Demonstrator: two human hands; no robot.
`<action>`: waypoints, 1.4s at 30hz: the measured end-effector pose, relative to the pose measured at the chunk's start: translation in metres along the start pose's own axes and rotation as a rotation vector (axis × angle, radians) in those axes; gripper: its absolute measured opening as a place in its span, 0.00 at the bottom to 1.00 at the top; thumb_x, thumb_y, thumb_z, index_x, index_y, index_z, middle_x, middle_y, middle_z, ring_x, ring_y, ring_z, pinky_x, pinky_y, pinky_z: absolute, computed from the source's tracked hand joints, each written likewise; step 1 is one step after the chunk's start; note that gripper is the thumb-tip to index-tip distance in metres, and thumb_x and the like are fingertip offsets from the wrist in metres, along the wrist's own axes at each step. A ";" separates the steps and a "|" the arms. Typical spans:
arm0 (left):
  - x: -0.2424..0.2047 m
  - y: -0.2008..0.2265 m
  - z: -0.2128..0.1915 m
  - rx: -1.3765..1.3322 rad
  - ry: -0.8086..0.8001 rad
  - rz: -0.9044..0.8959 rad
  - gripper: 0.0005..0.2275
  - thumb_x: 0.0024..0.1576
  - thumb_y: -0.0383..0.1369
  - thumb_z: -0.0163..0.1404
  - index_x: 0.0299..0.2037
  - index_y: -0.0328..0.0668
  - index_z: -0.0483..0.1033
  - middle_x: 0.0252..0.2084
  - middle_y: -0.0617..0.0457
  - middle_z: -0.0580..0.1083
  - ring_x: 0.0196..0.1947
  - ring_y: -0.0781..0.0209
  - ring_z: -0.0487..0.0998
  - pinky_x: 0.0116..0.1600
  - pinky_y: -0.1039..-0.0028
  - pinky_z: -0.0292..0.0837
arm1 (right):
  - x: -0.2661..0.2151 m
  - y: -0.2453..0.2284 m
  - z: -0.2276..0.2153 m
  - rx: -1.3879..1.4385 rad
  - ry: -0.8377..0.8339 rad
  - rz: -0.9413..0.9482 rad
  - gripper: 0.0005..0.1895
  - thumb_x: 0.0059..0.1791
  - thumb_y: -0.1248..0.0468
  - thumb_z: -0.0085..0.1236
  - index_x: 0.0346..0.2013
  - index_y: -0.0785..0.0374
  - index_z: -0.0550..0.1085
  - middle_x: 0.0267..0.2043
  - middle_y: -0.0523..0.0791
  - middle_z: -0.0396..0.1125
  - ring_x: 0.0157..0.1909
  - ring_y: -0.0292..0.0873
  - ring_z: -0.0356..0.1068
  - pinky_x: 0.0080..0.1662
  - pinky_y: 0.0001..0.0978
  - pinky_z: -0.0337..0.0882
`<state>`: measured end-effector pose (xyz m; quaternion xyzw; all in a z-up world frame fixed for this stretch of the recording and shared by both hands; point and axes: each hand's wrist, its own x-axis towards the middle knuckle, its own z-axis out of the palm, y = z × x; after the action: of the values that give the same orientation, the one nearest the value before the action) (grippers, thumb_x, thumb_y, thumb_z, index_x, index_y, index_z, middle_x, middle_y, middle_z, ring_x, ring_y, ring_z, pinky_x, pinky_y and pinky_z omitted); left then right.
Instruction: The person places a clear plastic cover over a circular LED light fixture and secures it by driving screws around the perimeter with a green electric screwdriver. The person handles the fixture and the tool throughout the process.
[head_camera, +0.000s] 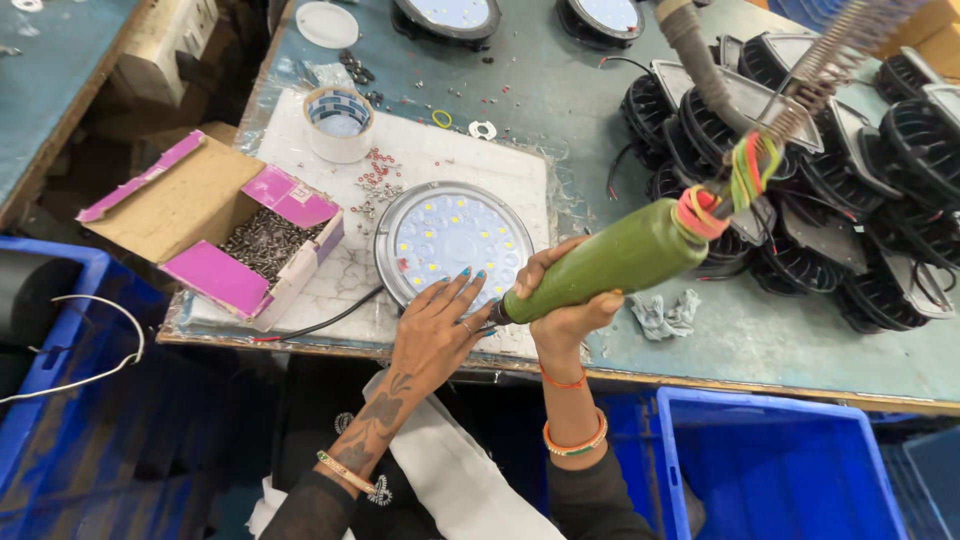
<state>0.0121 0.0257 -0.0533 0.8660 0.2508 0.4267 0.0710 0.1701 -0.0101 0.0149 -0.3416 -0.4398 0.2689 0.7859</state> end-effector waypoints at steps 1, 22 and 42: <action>0.000 0.000 -0.001 -0.013 -0.002 -0.005 0.16 0.50 0.35 0.61 0.49 0.47 0.81 0.64 0.49 0.72 0.63 0.51 0.72 0.65 0.59 0.65 | -0.001 0.000 0.002 -0.012 -0.010 0.018 0.53 0.39 0.17 0.50 0.43 0.67 0.62 0.28 0.49 0.60 0.28 0.44 0.63 0.33 0.36 0.68; 0.013 0.021 -0.008 -0.311 0.039 -0.251 0.05 0.52 0.25 0.57 0.37 0.43 0.82 0.55 0.55 0.78 0.65 0.54 0.71 0.71 0.54 0.55 | 0.022 -0.034 0.014 -0.067 -0.043 -0.004 0.50 0.44 0.19 0.47 0.41 0.69 0.63 0.24 0.50 0.60 0.24 0.45 0.62 0.29 0.33 0.66; 0.026 0.024 -0.008 -0.291 -0.088 -0.425 0.05 0.44 0.26 0.61 0.29 0.46 0.82 0.53 0.56 0.77 0.68 0.49 0.64 0.71 0.53 0.51 | 0.018 -0.024 0.009 -0.040 -0.084 0.052 0.51 0.45 0.19 0.45 0.43 0.69 0.61 0.23 0.50 0.60 0.22 0.44 0.63 0.27 0.33 0.67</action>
<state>0.0281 0.0172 -0.0226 0.7923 0.3597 0.3956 0.2939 0.1738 -0.0096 0.0454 -0.3568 -0.4686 0.2947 0.7525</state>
